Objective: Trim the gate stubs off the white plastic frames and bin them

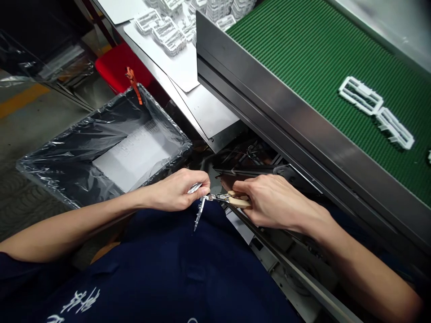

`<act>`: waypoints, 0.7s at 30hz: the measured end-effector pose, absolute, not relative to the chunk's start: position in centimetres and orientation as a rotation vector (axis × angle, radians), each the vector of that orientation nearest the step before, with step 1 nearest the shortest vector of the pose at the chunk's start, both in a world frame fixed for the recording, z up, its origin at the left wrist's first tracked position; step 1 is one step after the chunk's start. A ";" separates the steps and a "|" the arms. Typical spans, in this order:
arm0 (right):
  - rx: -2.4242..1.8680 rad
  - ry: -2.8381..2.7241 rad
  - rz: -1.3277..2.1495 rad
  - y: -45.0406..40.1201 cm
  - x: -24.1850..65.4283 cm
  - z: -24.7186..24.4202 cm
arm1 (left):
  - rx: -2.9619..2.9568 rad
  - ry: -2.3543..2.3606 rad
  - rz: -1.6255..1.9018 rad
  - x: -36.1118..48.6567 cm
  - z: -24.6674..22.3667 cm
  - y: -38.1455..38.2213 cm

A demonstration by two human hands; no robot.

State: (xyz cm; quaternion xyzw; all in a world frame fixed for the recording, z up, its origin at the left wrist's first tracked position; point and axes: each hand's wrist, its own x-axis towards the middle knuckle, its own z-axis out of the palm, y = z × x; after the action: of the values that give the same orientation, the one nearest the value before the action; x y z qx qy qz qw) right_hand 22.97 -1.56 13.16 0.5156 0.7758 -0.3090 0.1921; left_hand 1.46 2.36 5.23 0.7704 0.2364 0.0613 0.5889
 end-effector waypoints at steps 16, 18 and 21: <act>2.316 1.734 -1.259 -6.9 26.3 7.4 | 1.056 0.639 0.102 1.8 1.6 1.4; 2.385 1.847 -1.265 -7.4 25.3 6.6 | 0.809 0.606 0.150 2.0 1.0 1.6; 2.373 2.058 -1.163 -7.6 24.2 5.8 | 0.563 0.517 0.210 2.2 0.5 1.9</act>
State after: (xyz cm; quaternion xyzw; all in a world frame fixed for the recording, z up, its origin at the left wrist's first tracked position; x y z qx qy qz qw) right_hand 24.18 -7.64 5.81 0.7047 0.6111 -0.3453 -0.1038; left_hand 2.21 1.90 0.49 0.2741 0.2518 0.1022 0.9225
